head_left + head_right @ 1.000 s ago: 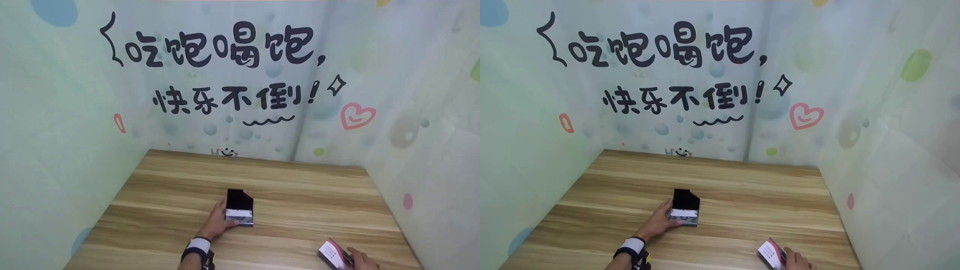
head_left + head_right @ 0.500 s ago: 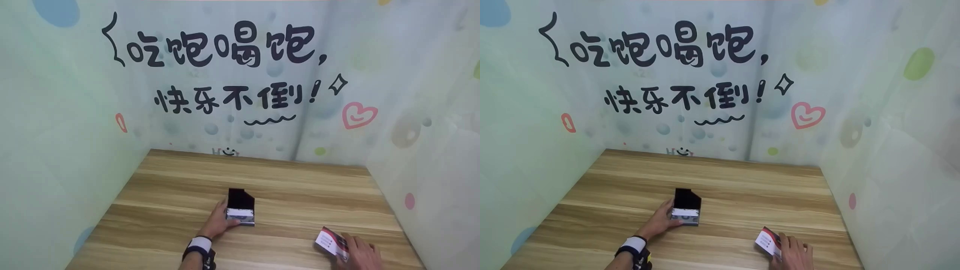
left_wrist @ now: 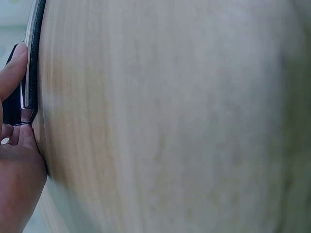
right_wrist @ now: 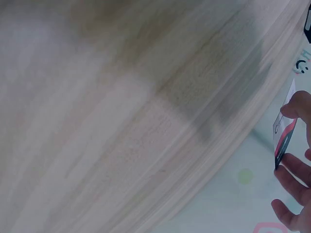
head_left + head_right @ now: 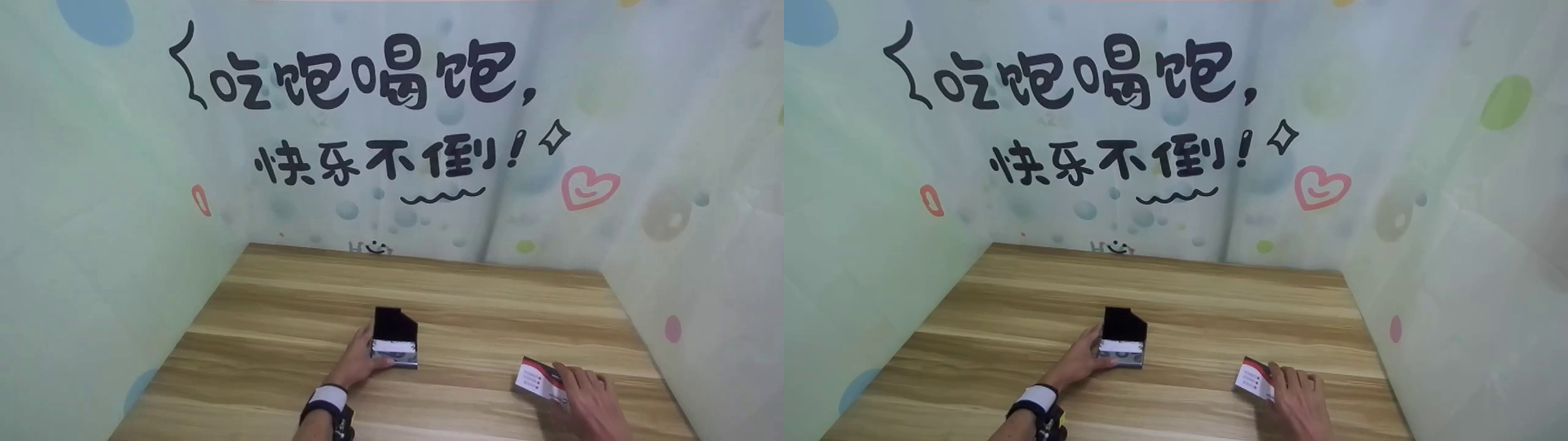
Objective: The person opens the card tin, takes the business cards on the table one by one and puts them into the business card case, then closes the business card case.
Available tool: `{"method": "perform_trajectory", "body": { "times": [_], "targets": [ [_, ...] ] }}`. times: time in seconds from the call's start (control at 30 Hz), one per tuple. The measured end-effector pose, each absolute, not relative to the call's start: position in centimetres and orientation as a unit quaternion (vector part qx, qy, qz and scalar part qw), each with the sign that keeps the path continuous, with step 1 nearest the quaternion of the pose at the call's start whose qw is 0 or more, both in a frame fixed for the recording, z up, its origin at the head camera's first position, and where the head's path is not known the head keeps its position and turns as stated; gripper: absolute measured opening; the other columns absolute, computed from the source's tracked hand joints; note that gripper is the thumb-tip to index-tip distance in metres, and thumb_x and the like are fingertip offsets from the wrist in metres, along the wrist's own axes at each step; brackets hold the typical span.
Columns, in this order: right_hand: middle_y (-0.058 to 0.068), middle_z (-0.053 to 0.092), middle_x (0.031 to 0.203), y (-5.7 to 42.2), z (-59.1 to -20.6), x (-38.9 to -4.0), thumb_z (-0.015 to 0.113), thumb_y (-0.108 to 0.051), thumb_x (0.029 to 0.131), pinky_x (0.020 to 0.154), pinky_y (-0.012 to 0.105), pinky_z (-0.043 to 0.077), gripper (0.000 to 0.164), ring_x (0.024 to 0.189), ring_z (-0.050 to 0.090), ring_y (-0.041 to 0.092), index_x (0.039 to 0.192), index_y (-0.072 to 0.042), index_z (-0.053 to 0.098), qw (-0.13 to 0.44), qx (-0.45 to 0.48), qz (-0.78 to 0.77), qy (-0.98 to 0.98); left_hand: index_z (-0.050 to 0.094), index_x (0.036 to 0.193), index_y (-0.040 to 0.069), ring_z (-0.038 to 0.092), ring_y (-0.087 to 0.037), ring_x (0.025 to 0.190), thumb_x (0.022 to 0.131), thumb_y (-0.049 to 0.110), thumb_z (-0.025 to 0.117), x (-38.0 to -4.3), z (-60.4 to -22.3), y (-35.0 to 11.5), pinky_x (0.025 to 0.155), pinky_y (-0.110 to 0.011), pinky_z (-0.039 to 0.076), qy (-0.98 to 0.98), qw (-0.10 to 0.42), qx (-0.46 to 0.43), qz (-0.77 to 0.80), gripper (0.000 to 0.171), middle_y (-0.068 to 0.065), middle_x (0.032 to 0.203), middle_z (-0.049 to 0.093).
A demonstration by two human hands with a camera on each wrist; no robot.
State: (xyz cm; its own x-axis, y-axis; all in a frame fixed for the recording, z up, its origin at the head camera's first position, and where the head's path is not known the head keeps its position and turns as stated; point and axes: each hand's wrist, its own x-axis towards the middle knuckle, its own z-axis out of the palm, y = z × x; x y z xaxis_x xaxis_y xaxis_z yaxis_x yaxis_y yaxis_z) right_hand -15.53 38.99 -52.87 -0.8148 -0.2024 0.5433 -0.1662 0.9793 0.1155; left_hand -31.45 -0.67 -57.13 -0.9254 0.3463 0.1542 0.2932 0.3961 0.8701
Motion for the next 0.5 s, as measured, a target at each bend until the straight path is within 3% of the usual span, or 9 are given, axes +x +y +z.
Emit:
{"method": "perform_trajectory", "body": {
  "times": [0.1,0.3,0.5],
  "targets": [
    [0.014,0.061,0.095,38.8,-52.8,-16.5,0.084,-0.025,0.055,0.075,0.049,0.041,0.07,0.087,0.058,0.032,0.114,-0.003,0.054,0.309,0.127,-0.028,-0.942,0.025,0.145,0.008,0.028,-0.042,0.132,0.07,0.019,0.077,-31.5,-57.2,-0.6,0.11,-0.055,0.02,0.838,0.027,0.189,0.511,0.091,-0.026,0.143,0.03],
    [0.013,0.061,0.09,38.3,-52.7,-18.6,0.082,-0.022,0.051,0.071,0.046,0.039,0.065,0.081,0.058,0.032,0.107,-0.002,0.058,0.376,0.165,-0.01,-0.912,0.022,0.146,0.009,0.021,-0.043,0.135,0.071,0.016,0.076,-31.6,-57.2,-0.5,0.113,-0.055,0.012,0.838,0.024,0.203,0.507,0.093,-0.026,0.146,0.026],
    [0.011,0.062,0.09,37.1,-52.6,-20.1,0.08,-0.023,0.055,0.071,0.044,0.04,0.062,0.082,0.059,0.029,0.109,-0.004,0.058,0.361,0.173,-0.012,-0.916,0.023,0.146,0.009,0.024,-0.043,0.134,0.07,0.017,0.077,-31.5,-57.2,-0.7,0.111,-0.055,0.019,0.837,0.022,0.199,0.51,0.093,-0.027,0.145,0.027]
  ]
}}
